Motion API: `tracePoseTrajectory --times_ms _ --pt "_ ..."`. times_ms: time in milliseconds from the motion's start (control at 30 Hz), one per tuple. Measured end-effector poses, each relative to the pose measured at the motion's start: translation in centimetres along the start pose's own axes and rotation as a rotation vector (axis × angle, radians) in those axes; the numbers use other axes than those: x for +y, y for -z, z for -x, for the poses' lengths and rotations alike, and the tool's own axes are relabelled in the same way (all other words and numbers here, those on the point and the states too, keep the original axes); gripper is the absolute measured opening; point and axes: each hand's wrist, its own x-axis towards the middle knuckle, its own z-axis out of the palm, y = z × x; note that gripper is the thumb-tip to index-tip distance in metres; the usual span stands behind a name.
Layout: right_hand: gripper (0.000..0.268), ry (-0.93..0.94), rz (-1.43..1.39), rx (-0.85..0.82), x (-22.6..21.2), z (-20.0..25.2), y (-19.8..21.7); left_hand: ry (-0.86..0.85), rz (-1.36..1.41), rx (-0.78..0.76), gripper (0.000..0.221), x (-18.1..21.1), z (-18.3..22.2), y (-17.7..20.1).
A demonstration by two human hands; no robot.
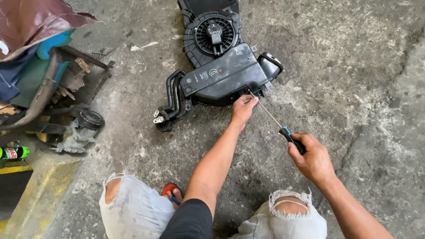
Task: The person disassembles a car air conditioning blower assembly on the floor, using a screwdriver and a pry tool to remove screws and separate plastic housing sections. The person retrieves tools from a nearby rack and continues prying apart the housing until the fan and casing are separated.
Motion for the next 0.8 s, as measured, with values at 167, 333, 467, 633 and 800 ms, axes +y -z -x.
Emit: tracePoseTrajectory --times_ms 167,333,467,633,800 --pt "0.039 -0.577 -0.386 -0.178 0.8 -0.7 -0.6 0.013 -0.071 0.052 0.035 -1.2 -0.4 -0.7" --pt "0.046 -0.689 -0.730 -0.392 0.2 -2.8 -0.4 -0.007 0.219 -0.046 0.036 -1.9 -0.3 -2.0" --pt "0.051 -0.051 0.639 -0.290 -1.1 -1.6 -0.8 0.238 0.357 -0.182 0.025 -1.7 0.6 -2.1" --pt "0.076 0.266 -0.005 0.026 -0.5 -1.2 -0.9 0.362 0.566 -0.245 0.016 -0.8 -0.2 -1.9" --pt "0.068 -0.431 -0.241 -0.384 0.1 -2.0 -0.8 0.373 0.609 -0.261 0.018 -1.4 -0.6 -1.6"
